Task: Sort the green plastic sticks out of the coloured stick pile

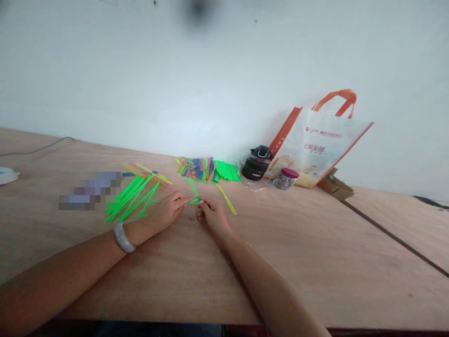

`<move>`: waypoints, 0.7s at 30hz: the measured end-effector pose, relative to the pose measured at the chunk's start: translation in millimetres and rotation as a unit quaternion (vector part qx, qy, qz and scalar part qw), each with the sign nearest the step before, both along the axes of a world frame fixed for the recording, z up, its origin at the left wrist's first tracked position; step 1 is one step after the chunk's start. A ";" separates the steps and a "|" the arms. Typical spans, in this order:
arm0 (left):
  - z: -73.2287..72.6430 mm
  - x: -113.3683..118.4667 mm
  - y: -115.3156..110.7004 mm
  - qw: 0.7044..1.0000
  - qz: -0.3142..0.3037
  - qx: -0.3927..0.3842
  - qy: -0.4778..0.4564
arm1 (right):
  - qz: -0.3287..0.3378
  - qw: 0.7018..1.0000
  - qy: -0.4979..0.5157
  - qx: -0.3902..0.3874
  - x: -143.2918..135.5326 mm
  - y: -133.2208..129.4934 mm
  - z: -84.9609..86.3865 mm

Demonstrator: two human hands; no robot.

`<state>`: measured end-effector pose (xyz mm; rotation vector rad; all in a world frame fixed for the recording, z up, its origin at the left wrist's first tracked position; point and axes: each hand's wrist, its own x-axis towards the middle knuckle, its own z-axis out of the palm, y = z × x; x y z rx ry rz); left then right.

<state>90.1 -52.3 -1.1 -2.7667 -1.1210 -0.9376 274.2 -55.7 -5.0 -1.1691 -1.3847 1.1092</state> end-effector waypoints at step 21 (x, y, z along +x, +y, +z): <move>-5.7 -2.3 -7.0 0.999 0.032 0.015 -0.002 | -0.032 0.948 -0.250 0.193 -7.7 -14.1 -0.9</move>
